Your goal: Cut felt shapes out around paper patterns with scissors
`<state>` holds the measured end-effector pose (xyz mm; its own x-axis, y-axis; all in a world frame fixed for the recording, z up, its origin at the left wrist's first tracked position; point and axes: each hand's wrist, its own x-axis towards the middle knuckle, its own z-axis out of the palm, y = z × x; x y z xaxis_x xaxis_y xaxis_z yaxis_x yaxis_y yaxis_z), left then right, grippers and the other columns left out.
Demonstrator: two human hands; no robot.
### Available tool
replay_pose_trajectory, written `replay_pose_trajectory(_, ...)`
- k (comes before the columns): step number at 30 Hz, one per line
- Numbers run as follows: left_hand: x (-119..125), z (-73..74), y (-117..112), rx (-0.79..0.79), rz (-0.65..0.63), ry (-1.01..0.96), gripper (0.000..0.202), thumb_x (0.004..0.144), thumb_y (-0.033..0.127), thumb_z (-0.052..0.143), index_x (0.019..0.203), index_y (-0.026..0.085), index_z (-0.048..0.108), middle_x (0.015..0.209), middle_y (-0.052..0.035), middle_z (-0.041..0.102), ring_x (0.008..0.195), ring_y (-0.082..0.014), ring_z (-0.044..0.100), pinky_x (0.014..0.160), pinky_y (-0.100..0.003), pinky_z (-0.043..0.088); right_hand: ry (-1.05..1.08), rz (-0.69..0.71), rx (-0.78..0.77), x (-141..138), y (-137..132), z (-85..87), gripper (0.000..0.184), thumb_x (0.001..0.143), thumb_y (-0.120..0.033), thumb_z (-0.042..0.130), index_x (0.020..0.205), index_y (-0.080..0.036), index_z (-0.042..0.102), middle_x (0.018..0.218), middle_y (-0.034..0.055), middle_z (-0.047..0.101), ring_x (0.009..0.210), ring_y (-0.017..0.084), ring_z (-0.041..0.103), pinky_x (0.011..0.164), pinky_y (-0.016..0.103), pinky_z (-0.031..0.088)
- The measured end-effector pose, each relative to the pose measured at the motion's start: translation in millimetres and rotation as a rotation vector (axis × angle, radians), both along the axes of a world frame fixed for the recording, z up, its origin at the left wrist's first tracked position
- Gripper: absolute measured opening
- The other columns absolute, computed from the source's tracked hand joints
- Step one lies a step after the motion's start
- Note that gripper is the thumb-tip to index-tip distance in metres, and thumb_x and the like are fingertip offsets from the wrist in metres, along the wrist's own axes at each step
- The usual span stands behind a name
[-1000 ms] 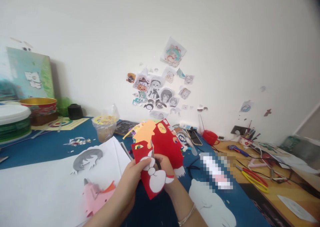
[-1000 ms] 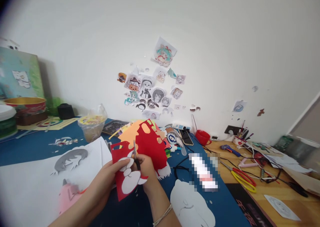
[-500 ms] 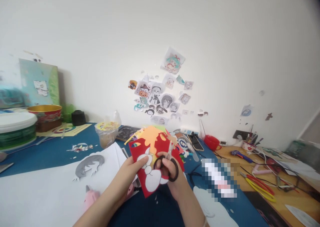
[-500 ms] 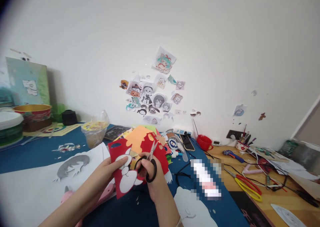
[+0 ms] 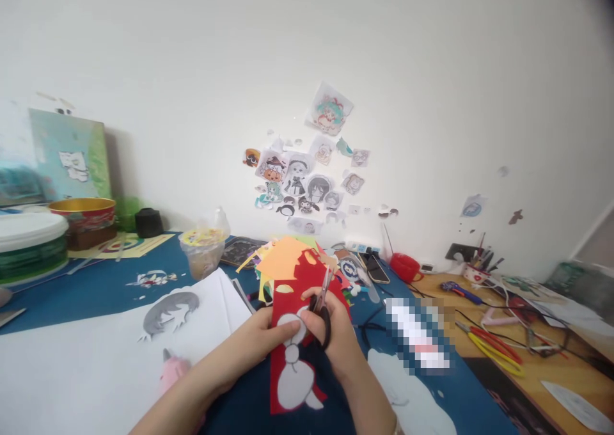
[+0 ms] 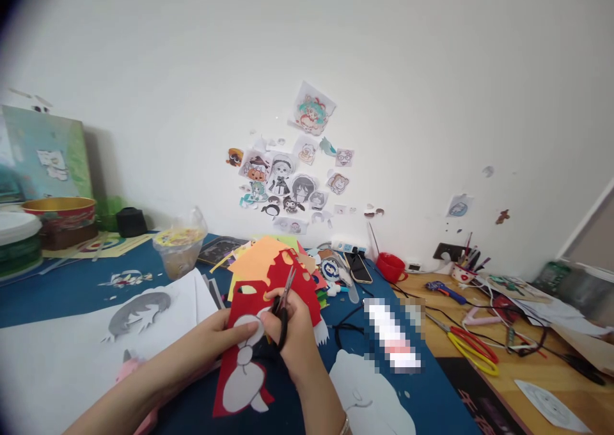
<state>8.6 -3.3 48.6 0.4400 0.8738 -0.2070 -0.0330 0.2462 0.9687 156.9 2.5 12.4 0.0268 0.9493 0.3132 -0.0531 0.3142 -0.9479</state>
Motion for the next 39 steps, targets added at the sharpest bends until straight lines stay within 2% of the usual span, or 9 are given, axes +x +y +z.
replay_pose_trajectory(7, 2.8, -9.0, 5.4, 0.039, -0.044, 0.021, 0.044, 0.062, 0.044, 0.072, 0.096, 0.015, 0.065, 0.071, -0.0046, 0.072, 0.064, -0.0207, 0.066, 0.061, -0.027, 0.05, 0.01, -0.041, 0.005, -3.7, -2.0, 1.4, 0.031, 0.064, -0.034, 0.07, 0.087, -0.017, 0.057, 0.063, -0.0032, 0.052, 0.055, 0.012, 0.047, 0.051, 0.022, 0.038)
replay_pose_trajectory(11, 2.1, -7.6, 5.3, 0.028, -0.061, 0.012, 0.039, 0.064, 0.045, 0.07, 0.089, 0.016, 0.065, 0.069, -0.0041, 0.071, 0.069, -0.0206, 0.066, 0.065, -0.027, 0.05, 0.0, -0.096, 0.048, -3.6, -0.8, 0.3, 0.031, 0.064, -0.034, 0.07, 0.086, -0.017, 0.058, 0.061, -0.0037, 0.05, 0.054, 0.011, 0.046, 0.051, 0.022, 0.037)
replay_pose_trajectory(15, 3.8, -11.2, 2.6, -0.043, -0.246, -0.109, 0.034, 0.067, 0.036, 0.071, 0.091, 0.014, 0.061, 0.085, -0.0084, 0.071, 0.077, -0.0207, 0.066, 0.067, -0.028, 0.05, 0.051, -0.268, 0.037, 2.0, 5.2, -1.7, 0.033, 0.064, -0.035, 0.069, 0.089, -0.017, 0.056, 0.063, -0.0023, 0.054, 0.053, 0.013, 0.048, 0.049, 0.024, 0.039)
replay_pose_trajectory(18, 9.2, -17.8, -1.0, -0.091, -0.362, -0.241, 0.028, 0.069, 0.028, 0.071, 0.09, 0.014, 0.059, 0.091, -0.0107, 0.07, 0.085, -0.0221, 0.066, 0.072, -0.031, 0.05, 0.081, -0.352, 0.019, 6.3, 6.1, -0.8, 0.034, 0.067, -0.036, 0.067, 0.092, -0.017, 0.054, 0.071, 0.0016, 0.06, 0.06, 0.017, 0.056, 0.054, 0.027, 0.045)
replay_pose_trajectory(21, 14.2, -24.2, -2.6, -0.094, -0.361, -0.306, 0.026, 0.072, 0.027, 0.069, 0.091, 0.013, 0.059, 0.089, -0.0109, 0.07, 0.087, -0.0204, 0.065, 0.078, -0.031, 0.048, 0.089, -0.356, 0.055, 7.9, 4.2, 1.2, 0.034, 0.07, -0.036, 0.065, 0.095, -0.017, 0.054, 0.085, 0.0051, 0.065, 0.076, 0.022, 0.062, 0.066, 0.03, 0.049)
replay_pose_trajectory(23, 15.3, -27.1, -1.8, -0.079, -0.346, -0.283, 0.026, 0.072, 0.028, 0.069, 0.091, 0.013, 0.059, 0.086, -0.0103, 0.071, 0.082, -0.0195, 0.066, 0.077, -0.03, 0.048, 0.096, -0.352, 0.069, 7.9, 3.9, 1.4, 0.033, 0.069, -0.036, 0.066, 0.094, -0.017, 0.054, 0.087, 0.0056, 0.066, 0.079, 0.022, 0.063, 0.069, 0.031, 0.05)
replay_pose_trajectory(27, 14.0, -29.1, 1.1, -0.055, -0.322, -0.212, 0.026, 0.07, 0.03, 0.07, 0.087, 0.013, 0.058, 0.079, -0.0075, 0.07, 0.075, -0.0185, 0.067, 0.07, -0.029, 0.049, 0.109, -0.343, 0.077, 8.3, 6.7, -1.9, 0.033, 0.07, -0.037, 0.066, 0.093, -0.017, 0.054, 0.083, 0.0052, 0.066, 0.074, 0.022, 0.063, 0.065, 0.031, 0.05)
replay_pose_trajectory(34, 15.1, -26.4, 2.9, -0.018, -0.301, -0.135, 0.028, 0.068, 0.033, 0.071, 0.082, 0.014, 0.056, 0.072, -0.0048, 0.068, 0.071, -0.0184, 0.067, 0.063, -0.027, 0.05, 0.121, -0.335, 0.095, 9.1, 9.7, -6.1, 0.033, 0.07, -0.039, 0.067, 0.091, -0.017, 0.053, 0.086, 0.007, 0.066, 0.079, 0.024, 0.064, 0.064, 0.032, 0.051)
replay_pose_trajectory(39, 14.4, -25.3, 1.3, -0.006, -0.296, -0.091, 0.03, 0.067, 0.035, 0.071, 0.081, 0.014, 0.055, 0.067, -0.0034, 0.068, 0.065, -0.0174, 0.067, 0.06, -0.026, 0.049, 0.152, -0.317, 0.098, 9.0, 9.3, -7.3, 0.034, 0.071, -0.039, 0.068, 0.092, -0.017, 0.052, 0.093, 0.0093, 0.067, 0.085, 0.027, 0.064, 0.07, 0.035, 0.052)
